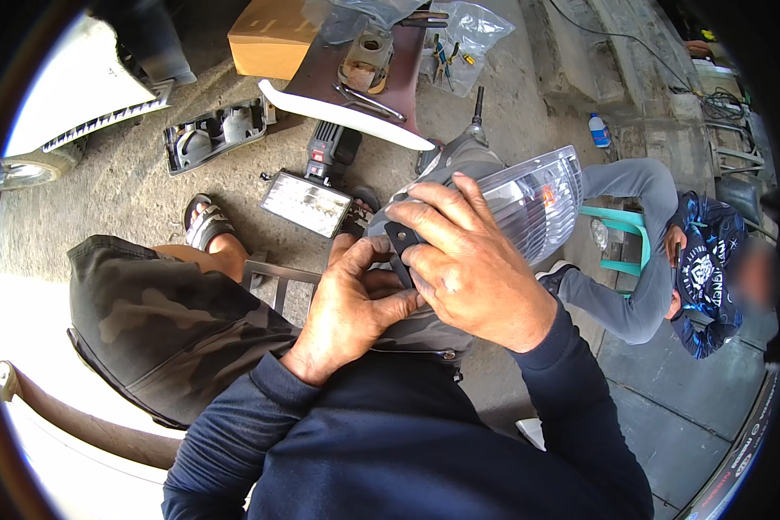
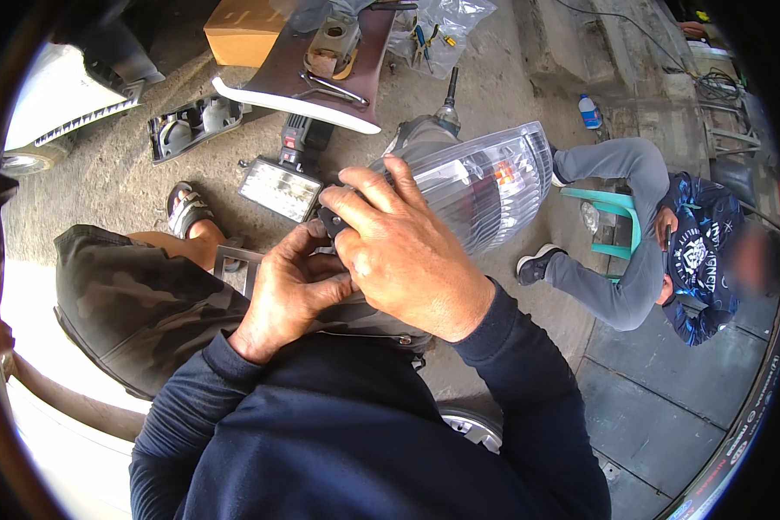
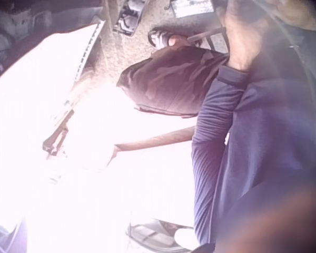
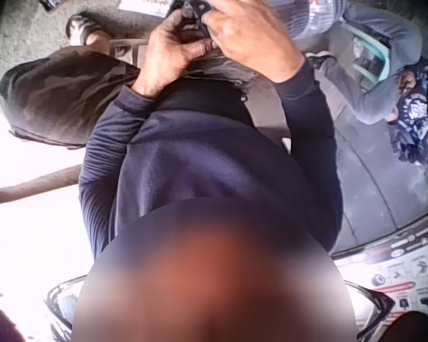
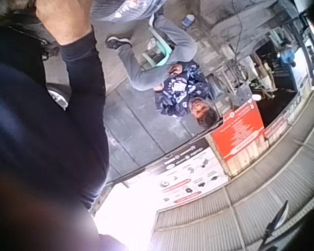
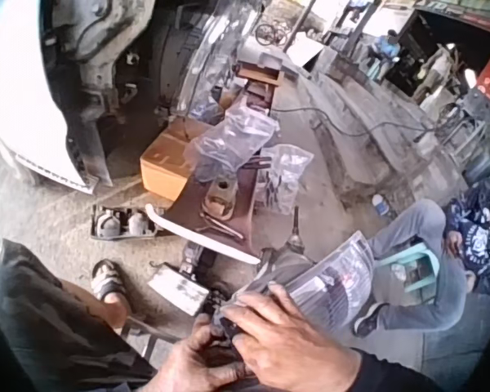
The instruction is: The person removes the old headlight assembly from a white truck using a wrench and impact driver, then installs a new headlight by connecting wires and securing the unit. The person handles the headlight, bulb, and wiring throughout the process.
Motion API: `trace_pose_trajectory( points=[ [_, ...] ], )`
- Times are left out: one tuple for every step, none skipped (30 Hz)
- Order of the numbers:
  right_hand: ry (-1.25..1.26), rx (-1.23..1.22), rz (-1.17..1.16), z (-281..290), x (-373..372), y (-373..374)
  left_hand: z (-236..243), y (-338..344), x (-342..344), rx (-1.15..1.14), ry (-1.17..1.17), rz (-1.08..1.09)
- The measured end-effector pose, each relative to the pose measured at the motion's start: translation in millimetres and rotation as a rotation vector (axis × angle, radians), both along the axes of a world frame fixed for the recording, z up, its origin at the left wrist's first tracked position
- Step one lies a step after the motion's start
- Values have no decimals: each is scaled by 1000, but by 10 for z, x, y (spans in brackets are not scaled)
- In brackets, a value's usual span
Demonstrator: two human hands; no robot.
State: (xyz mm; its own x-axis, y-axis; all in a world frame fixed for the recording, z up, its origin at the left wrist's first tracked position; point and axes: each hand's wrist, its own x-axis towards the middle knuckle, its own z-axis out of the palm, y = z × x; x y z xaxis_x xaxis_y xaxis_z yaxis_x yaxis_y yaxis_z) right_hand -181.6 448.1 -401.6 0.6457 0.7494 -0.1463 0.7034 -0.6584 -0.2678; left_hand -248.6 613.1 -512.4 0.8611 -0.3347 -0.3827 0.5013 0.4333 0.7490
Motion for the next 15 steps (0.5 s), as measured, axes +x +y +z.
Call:
trace_pose_trajectory(
  points=[
    [4, -4, 2, -3, 5, 4, 3, -4, 4, 16, -4, -4],
    [2, 2, 4, -2, 10, 8, 4, -5, 10, 3, 6, -7],
    [0, 8, 7, 8, 15, 7, 2, -4, 22, -11, 16, -10],
    [7, -3, 11, 19, 20, 6, 0, -2, 32, -25, 25, -12],
    [-23, 38, -10, 43, 20, -4, 1, 2, 37, -40, 39, -8],
    [-43, 62, -31, 82, 19, -28, 2, 7, 42, -55, 53, -3],
    [-63, 88, -59, 122, 11, -53, 8, 15, 36, -66, 72, -1],
    [-109, 70, -53, 156, 9, -82, 16, 24, 33, -81, 86, 6],
    [-93, 94, -71, 183, -42, -88, 45, 50, -13, -93, 114, 0],
    [-90, 118, -85, 197, -61, -104, 57, 61, -21, -101, 130, -5],
    [-89, 142, -97, 206, -81, -119, 70, 67, -30, -128, 129, 3],
    [-80, 144, -101, 190, -96, -117, 84, 75, -40, -151, 133, 8],
    [-80, 146, -101, 174, -110, -114, 96, 77, -46, -179, 133, 19],
    [-77, 147, -100, 154, -126, -104, 105, 80, -47, -184, 130, 7],
    [-78, 150, -94, 133, -131, -91, 109, 74, -41, -152, 128, -12]
  ],
)
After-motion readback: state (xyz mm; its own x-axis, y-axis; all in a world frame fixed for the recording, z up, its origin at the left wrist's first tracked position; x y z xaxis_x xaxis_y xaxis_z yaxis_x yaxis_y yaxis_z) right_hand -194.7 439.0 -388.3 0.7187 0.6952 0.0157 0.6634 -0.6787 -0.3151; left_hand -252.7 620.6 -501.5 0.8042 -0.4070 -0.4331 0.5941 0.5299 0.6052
